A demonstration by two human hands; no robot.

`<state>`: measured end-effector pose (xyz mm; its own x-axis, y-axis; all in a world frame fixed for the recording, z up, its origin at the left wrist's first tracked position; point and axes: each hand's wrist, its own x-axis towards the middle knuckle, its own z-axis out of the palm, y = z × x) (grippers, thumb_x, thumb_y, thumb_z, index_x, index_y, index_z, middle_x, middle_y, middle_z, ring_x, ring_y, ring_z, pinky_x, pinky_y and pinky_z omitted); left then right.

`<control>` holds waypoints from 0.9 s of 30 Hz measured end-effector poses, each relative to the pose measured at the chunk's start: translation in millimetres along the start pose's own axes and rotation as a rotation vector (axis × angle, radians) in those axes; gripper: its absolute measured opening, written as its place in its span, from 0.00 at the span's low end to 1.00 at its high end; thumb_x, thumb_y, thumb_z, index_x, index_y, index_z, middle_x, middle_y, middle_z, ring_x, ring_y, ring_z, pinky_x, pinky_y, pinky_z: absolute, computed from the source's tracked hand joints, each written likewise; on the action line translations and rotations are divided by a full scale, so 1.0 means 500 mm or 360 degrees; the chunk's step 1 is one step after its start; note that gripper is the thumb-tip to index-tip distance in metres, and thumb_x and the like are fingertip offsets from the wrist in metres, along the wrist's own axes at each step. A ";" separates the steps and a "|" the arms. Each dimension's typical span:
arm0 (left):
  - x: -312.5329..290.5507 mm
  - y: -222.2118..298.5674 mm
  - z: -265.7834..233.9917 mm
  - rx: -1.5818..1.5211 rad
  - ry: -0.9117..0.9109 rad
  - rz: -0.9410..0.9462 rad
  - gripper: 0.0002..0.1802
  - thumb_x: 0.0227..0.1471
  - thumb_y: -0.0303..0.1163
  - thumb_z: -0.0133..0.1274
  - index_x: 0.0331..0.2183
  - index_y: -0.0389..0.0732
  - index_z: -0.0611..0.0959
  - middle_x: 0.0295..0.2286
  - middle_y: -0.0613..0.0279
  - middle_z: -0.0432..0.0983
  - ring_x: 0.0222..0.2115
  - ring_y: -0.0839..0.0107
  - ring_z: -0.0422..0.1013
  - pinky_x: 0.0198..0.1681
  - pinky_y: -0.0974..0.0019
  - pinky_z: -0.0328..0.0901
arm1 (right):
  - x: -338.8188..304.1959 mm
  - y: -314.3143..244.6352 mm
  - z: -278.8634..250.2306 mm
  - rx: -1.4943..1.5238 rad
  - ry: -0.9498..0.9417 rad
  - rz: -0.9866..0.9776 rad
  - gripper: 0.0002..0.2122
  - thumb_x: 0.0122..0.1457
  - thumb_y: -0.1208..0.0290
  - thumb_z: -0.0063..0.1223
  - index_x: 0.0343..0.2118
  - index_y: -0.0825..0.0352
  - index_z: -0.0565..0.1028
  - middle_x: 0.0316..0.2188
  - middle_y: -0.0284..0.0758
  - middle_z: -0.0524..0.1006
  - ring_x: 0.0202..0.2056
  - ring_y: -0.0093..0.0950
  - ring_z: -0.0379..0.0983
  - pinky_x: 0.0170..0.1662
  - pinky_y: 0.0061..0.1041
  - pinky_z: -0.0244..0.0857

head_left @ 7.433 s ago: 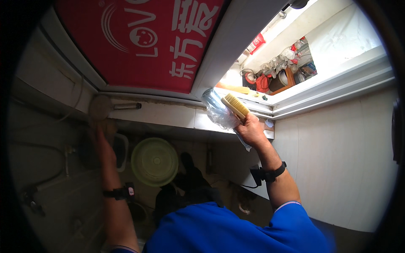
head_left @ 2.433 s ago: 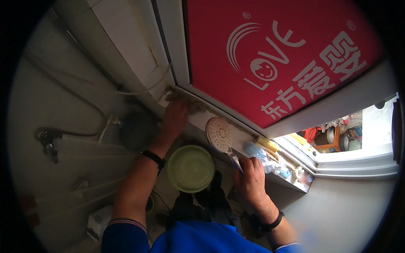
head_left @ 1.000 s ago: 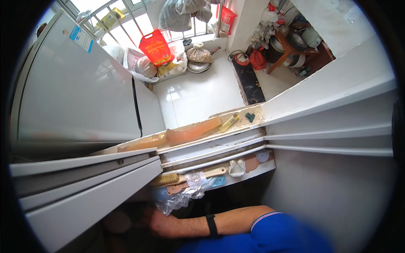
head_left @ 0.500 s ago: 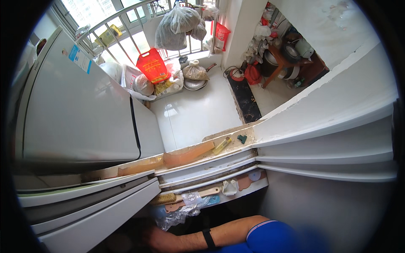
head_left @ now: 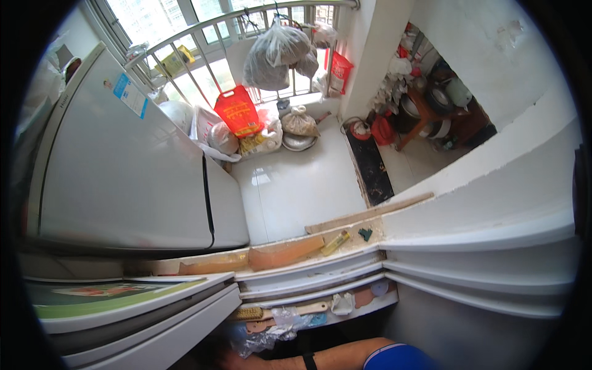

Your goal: The person wipes a window sill and adjacent wall with a cloth, then scrubs the floor with a brush and rinses the brush in a bucket. The person handles a plastic bag and a brush while cleaning.

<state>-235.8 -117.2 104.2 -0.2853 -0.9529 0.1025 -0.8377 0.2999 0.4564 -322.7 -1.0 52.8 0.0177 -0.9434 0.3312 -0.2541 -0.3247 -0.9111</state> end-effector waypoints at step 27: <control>0.000 0.038 0.037 -0.0004 0.0014 -0.0113 0.21 0.64 0.29 0.46 0.57 0.41 0.79 0.58 0.47 0.72 0.61 0.54 0.66 0.67 0.54 0.58 | -0.038 -0.018 -0.017 0.0053 -0.0205 0.0074 0.14 0.53 0.63 0.61 0.36 0.69 0.75 0.34 0.49 0.75 0.38 0.50 0.74 0.41 0.48 0.71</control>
<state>-260.4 -110.5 96.5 -0.2210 -0.9722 0.0773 -0.8546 0.2313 0.4650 -329.0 20.5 57.0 0.1310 -0.9578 0.2560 -0.2252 -0.2802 -0.9331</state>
